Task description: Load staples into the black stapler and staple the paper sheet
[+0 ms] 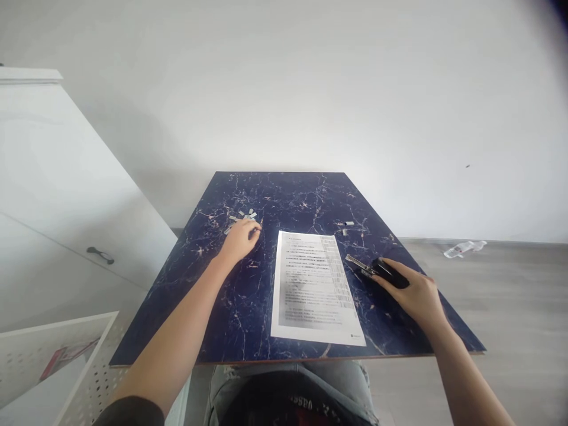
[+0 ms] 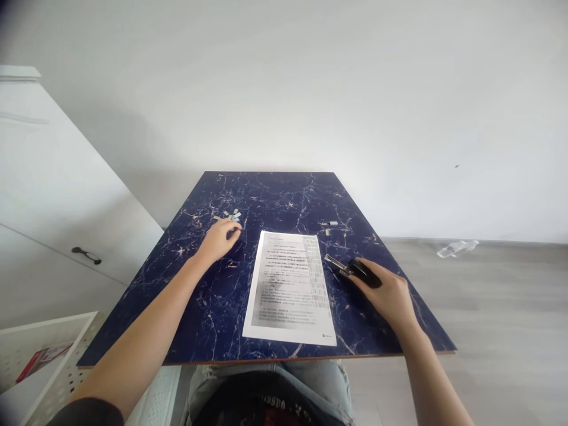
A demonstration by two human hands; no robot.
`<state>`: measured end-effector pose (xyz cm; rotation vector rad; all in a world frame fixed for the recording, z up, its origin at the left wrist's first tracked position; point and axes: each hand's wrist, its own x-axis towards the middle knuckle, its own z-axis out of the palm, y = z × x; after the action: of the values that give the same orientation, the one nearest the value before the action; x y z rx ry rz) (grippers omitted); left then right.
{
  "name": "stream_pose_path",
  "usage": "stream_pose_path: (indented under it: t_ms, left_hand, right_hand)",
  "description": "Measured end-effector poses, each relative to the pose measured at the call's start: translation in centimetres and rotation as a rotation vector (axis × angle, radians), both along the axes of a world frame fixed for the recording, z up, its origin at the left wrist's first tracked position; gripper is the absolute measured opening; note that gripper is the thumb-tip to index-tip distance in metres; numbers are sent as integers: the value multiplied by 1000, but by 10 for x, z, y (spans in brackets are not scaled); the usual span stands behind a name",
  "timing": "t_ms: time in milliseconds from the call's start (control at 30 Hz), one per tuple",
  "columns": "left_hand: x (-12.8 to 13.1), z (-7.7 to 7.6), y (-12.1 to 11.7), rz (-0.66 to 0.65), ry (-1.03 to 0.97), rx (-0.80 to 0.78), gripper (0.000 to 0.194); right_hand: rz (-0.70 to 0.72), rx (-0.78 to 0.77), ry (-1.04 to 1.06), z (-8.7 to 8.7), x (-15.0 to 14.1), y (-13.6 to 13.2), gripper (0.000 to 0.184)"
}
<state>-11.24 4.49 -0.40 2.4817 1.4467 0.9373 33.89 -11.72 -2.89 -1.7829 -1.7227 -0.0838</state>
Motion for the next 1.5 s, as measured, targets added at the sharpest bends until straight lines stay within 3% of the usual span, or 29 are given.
stream_pose_path:
  t_ms: [100,233,400,500,767,1100,1500]
  left_hand:
    - [17,-5,-8,-249,110,-75,22]
    - [28,-14,-15,-358,232,-138,32]
    - [23,-17,-13,-379,231,-146,35]
    - [21,-16,-11,-406,223,-167,38]
    - [23,-14,-12,-381,239,-186,40]
    - [23,-6,-15,-355,270,-175,36]
    - [23,-8,-16,-357,239,-161,38]
  right_hand:
    - [11,38,-1,1,-1,-1,47]
    - [23,23,-12,2,-1,-5,49]
    - [65,-86,12,2,6,-14,58]
    - [67,-150,30,1,9,-20,54]
    - [-16,-81,55,-4,10,-24,43]
    - [-279,-6,193,-8,20,-25,54]
    - [-319,-10,239,-3,18,-27,54]
